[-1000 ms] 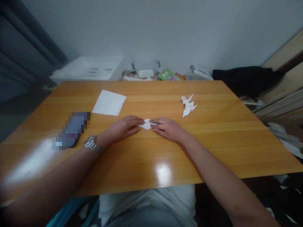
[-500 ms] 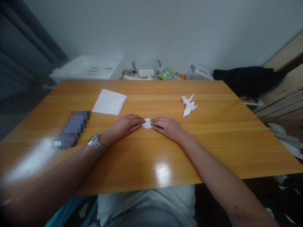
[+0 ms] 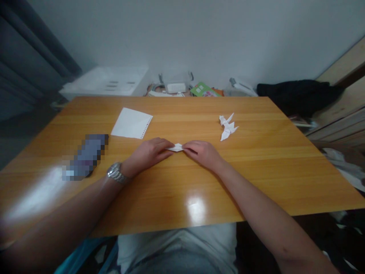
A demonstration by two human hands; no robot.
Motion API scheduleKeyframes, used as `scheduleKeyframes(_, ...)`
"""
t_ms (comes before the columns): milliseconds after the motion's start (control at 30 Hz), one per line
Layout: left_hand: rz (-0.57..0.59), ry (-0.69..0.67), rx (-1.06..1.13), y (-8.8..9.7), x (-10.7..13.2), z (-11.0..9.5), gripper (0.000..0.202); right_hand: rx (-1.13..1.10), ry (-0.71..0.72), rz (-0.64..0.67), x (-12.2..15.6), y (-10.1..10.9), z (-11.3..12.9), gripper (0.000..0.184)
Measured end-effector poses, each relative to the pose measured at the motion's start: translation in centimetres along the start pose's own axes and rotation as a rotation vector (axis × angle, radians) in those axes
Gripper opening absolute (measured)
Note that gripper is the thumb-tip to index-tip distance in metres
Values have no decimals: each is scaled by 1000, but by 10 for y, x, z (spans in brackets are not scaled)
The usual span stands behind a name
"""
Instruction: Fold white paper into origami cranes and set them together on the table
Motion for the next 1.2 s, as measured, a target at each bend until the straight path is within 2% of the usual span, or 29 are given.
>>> scheduleKeyframes(167, -13, 1, -49, 4, -2, -6, 31, -30, -86, -27, -2, 3, 4, 22)
scheduleKeyframes(333, -77, 53, -81, 7, -3, -9, 30, -88, -129, -43, -4, 2, 10, 20)
scheduleKeyframes(567, -119, 165, 104, 5, -1, -11, 25, -167, -248, -103, -4, 2, 13, 23)
scheduleKeyframes(667, -135, 170, 149, 3, -1, -11, 25, -178, -295, -111, -4, 1, 13, 20)
scheduleKeyframes(833, -210, 53, 68, 6, -3, -11, 23, -125, -297, -116, -4, -2, 8, 15)
scheduleKeyframes(933, -217, -28, 12, 8, -3, -13, 23, -74, -257, -100, -4, -5, 2, 13)
scheduleKeyframes(1200, -15, -209, -60, 1, 0, -20, 27, 68, -231, -79, -2, -6, 0, 11)
Point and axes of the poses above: each hand's wrist, its own x-axis away from the middle knuckle, its own y-axis out of the back of the hand, z = x × y, the point moved 3 cm from there along -x, towards the middle knuckle, and after that the axes turned 6 degrees about -z, right-handed, at the moved point
